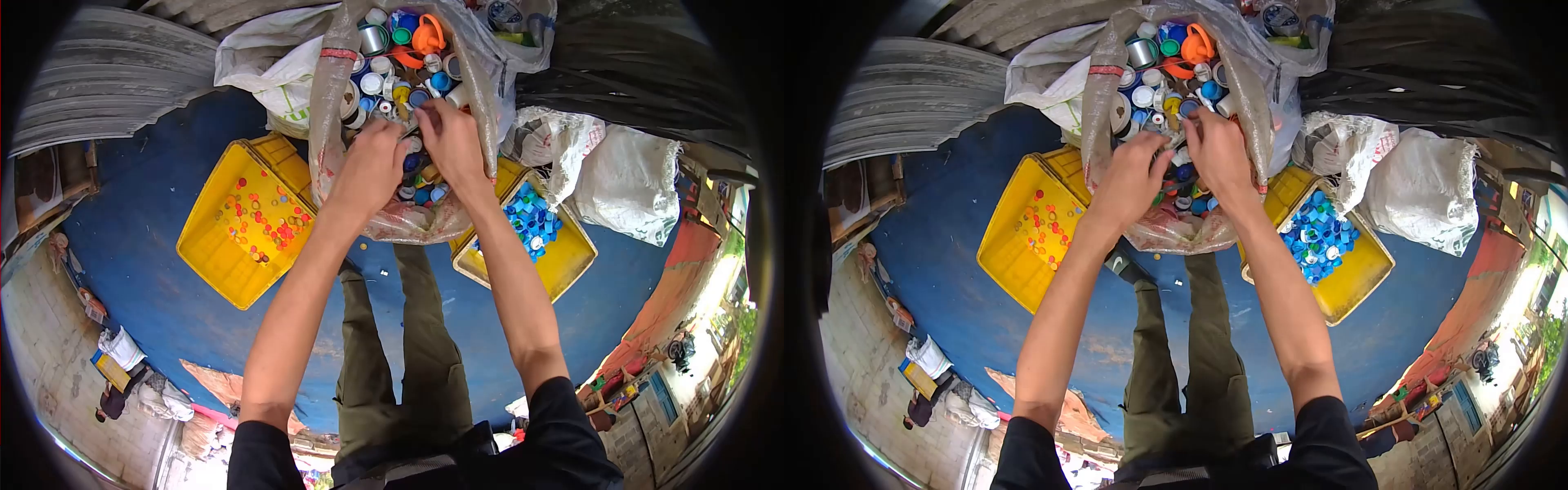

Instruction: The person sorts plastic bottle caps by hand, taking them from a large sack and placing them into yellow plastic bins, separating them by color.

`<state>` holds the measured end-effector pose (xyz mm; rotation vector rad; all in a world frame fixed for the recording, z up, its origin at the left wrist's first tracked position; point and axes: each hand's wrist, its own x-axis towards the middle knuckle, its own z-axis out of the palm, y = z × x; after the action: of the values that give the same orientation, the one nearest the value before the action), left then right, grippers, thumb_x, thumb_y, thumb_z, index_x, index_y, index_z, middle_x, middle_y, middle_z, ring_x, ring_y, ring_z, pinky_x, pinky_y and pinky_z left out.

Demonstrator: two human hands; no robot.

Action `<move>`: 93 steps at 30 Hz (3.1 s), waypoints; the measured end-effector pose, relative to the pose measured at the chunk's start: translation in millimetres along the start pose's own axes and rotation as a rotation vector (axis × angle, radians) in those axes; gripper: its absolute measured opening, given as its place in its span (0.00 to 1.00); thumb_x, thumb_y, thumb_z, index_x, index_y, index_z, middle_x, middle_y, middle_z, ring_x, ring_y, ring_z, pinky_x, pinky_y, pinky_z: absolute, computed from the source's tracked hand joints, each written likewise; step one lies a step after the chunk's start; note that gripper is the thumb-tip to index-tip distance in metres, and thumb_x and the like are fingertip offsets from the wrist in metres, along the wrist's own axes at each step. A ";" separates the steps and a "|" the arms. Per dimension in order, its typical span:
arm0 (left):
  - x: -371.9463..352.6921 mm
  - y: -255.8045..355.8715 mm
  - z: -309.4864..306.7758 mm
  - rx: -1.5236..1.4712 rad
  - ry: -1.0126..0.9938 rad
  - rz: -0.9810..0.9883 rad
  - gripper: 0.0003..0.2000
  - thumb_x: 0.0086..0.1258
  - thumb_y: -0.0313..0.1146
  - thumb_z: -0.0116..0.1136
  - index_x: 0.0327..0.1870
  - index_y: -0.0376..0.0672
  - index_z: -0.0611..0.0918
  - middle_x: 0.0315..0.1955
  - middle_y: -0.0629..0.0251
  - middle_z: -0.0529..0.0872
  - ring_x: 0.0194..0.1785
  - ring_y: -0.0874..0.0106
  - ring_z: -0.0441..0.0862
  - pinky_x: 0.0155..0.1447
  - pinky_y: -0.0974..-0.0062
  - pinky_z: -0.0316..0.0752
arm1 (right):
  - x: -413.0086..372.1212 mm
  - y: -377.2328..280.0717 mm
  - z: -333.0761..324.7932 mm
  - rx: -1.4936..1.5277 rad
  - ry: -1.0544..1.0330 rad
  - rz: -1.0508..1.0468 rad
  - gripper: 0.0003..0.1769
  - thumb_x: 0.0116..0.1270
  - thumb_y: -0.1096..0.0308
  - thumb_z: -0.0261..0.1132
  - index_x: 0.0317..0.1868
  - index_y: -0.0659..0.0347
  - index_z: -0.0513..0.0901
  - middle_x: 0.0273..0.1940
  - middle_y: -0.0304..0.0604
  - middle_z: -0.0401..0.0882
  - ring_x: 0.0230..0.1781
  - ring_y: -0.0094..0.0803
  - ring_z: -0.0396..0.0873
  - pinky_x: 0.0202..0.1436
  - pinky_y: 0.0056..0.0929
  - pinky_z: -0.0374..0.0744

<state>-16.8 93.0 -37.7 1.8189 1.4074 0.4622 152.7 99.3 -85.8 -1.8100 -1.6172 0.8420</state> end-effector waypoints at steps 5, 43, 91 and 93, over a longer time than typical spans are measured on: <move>31.5 -25.4 14.5 0.208 0.145 -0.220 0.09 0.76 0.24 0.61 0.51 0.28 0.86 0.45 0.37 0.90 0.51 0.40 0.87 0.58 0.48 0.80 | 20.4 11.5 20.5 -0.134 -0.054 -0.016 0.12 0.76 0.65 0.68 0.45 0.68 0.87 0.33 0.65 0.87 0.35 0.64 0.87 0.41 0.58 0.85; 18.9 6.3 20.5 0.635 -0.415 -0.381 0.24 0.79 0.32 0.56 0.73 0.32 0.73 0.51 0.48 0.88 0.52 0.57 0.92 0.55 0.65 0.88 | -25.3 -16.6 -15.4 0.204 -0.214 0.176 0.19 0.76 0.66 0.68 0.62 0.67 0.83 0.39 0.61 0.88 0.34 0.48 0.89 0.41 0.46 0.85; 48.5 -27.9 60.3 0.851 -0.235 -0.429 0.11 0.80 0.40 0.61 0.45 0.42 0.87 0.44 0.54 0.92 0.46 0.55 0.94 0.48 0.60 0.90 | -71.1 3.4 -47.1 -0.233 -0.493 0.214 0.14 0.75 0.63 0.61 0.47 0.68 0.84 0.29 0.61 0.87 0.36 0.59 0.89 0.45 0.58 0.84; 49.6 -28.0 61.5 0.824 -0.213 -0.426 0.11 0.79 0.40 0.61 0.44 0.42 0.87 0.42 0.54 0.92 0.44 0.54 0.94 0.48 0.58 0.90 | -72.0 3.1 -49.1 -0.235 -0.480 0.209 0.14 0.75 0.63 0.61 0.47 0.68 0.84 0.29 0.61 0.87 0.35 0.59 0.89 0.46 0.58 0.84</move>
<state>23.3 119.9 -106.2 1.9890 1.9216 -0.6037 187.0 27.3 -50.5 -2.0781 -1.9043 1.3075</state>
